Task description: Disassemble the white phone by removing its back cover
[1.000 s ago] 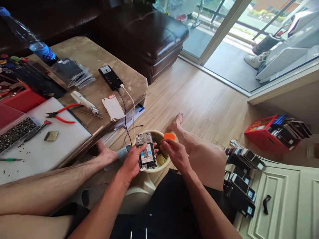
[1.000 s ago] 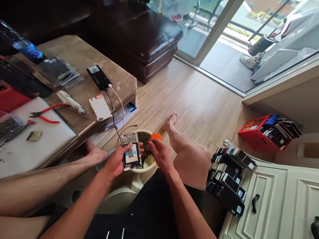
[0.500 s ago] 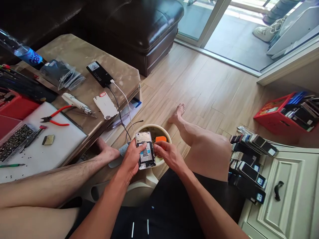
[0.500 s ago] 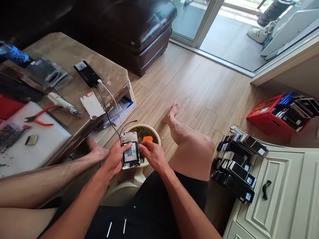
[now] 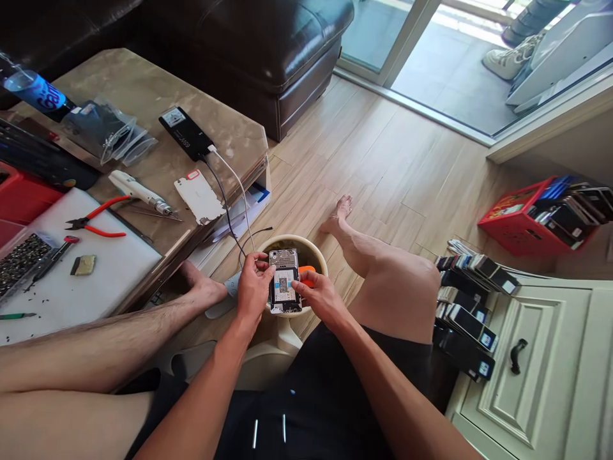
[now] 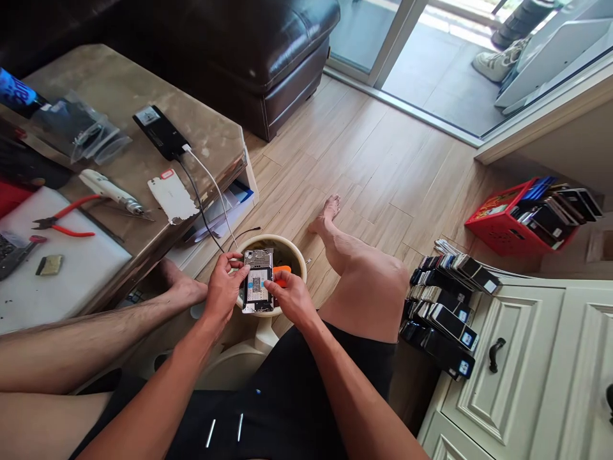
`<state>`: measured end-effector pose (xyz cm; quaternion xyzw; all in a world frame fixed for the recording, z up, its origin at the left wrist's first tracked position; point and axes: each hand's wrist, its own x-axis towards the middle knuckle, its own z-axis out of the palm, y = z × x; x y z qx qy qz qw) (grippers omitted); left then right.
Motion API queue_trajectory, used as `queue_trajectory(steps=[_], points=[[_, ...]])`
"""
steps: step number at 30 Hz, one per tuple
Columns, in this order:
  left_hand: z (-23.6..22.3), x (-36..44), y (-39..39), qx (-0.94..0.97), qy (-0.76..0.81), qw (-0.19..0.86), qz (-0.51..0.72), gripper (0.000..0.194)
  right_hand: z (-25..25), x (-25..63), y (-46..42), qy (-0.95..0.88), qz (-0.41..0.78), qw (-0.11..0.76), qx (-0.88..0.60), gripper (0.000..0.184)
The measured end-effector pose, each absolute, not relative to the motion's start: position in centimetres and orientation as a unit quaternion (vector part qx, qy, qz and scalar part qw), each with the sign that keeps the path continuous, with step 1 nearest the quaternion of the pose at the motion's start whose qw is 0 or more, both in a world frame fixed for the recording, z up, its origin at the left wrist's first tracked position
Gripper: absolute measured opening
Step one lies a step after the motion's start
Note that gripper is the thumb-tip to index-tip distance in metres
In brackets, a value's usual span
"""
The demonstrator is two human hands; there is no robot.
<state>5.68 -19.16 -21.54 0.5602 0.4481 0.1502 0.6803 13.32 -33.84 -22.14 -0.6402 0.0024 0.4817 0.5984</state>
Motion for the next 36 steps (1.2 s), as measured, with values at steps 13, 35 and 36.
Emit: queue_trajectory(steps=[13, 35, 36], points=[[-21.9, 5.9, -18.1, 0.538, 0.446, 0.703, 0.131, 0.017, -21.6, 13.5, -34.3, -0.015, 0.461, 0.596, -0.657, 0.049], [-18.3, 6.7, -17.4, 0.324, 0.421, 0.841, 0.106, 0.04, -20.7, 14.2, -34.3, 0.042, 0.52, 0.664, -0.536, 0.046], [-18.1, 6.8, -17.4, 0.326, 0.416, 0.842, 0.109, 0.041, -20.6, 14.2, -34.3, 0.045, 0.522, 0.665, -0.533, 0.045]])
